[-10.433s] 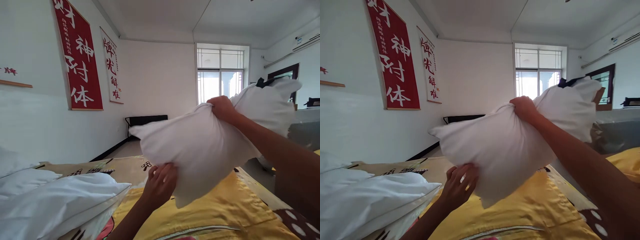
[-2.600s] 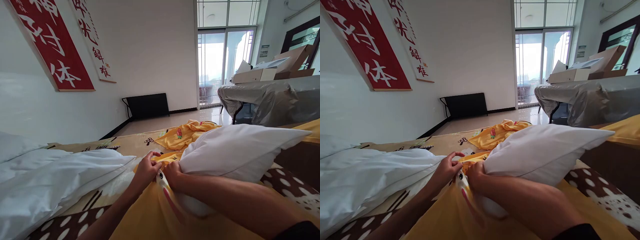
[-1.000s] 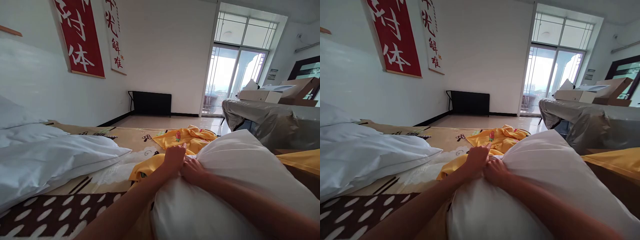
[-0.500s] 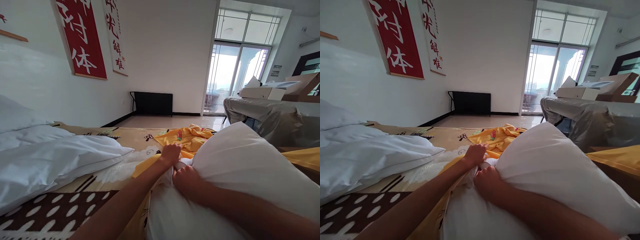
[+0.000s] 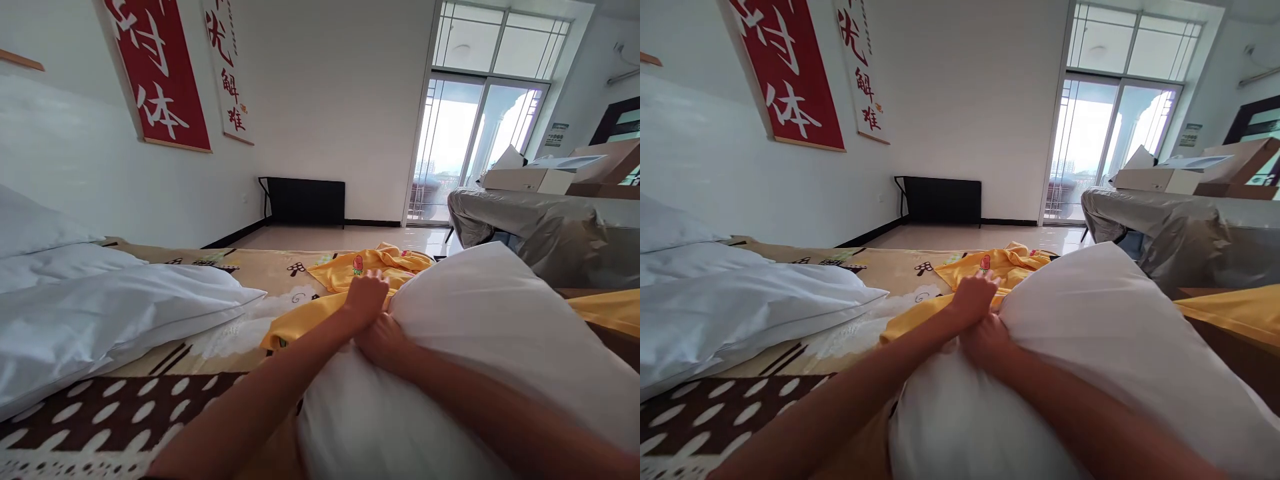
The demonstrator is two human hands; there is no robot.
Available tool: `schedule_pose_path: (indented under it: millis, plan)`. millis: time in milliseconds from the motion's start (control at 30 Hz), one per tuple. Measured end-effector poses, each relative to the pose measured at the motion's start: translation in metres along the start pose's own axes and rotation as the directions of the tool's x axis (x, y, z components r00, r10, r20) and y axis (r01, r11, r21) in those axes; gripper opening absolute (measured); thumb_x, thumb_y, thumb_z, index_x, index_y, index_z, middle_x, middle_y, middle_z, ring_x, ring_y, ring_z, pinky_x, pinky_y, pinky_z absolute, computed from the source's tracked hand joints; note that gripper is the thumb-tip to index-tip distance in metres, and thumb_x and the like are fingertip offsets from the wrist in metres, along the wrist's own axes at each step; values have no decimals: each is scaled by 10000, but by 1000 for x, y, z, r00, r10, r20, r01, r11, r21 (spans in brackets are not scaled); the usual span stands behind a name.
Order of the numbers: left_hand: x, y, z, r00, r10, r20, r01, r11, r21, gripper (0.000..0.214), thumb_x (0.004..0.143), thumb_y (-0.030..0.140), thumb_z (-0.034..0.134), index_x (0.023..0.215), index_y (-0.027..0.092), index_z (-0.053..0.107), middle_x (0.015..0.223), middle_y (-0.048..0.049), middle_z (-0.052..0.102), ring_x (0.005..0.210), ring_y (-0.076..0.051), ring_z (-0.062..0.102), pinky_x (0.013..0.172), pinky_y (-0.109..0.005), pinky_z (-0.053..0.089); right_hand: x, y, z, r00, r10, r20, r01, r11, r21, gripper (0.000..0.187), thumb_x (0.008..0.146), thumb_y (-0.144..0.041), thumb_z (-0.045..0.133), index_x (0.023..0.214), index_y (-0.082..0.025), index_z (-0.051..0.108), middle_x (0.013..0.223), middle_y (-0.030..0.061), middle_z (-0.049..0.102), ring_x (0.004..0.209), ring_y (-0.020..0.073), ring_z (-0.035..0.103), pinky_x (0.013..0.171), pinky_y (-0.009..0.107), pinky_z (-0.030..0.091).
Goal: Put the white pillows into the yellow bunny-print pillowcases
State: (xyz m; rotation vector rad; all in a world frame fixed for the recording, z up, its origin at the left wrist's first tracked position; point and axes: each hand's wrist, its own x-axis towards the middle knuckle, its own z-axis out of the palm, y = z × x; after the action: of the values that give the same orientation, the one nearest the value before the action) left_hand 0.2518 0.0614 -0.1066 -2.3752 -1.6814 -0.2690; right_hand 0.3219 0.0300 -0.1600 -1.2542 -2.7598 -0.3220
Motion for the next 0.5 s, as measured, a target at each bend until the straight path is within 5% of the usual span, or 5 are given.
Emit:
schedule_pose_path:
  millis: [133,267,400,500]
  plan:
    - [-38,-36,-7,972,-215,100,207,975,80,372,786,70,428,1136,76,553,1186,-248,557,1097,-363,529,831,-470,449,25,54,9,986,126,112,-121,992,-46,275,875,-177,435,991,-145,682,975,137,701,899,236,655,748,317,456]
    - [-70,-64,-5,918,-275,286,267,961,68,332,744,165,481,1051,144,605,1050,-178,660,963,-335,622,762,-427,486,40,78,6,985,128,119,-123,991,-51,244,834,-225,526,1005,-143,680,1019,142,679,970,257,622,827,353,427]
    - [-90,-66,-1,906,-253,340,250,967,54,295,744,201,470,988,184,633,1035,-157,674,969,-310,631,771,-397,485,13,50,-28,998,53,29,-52,998,-36,271,862,-271,505,991,-116,686,1094,180,610,1073,275,545,935,383,364]
    - [-99,-61,1,906,-245,345,237,969,65,304,767,188,443,1012,162,622,988,-177,678,953,-301,637,791,-399,474,-38,6,-40,978,-153,-139,165,983,83,371,919,-416,414,1180,-224,595,1125,111,599,1043,235,541,952,377,361]
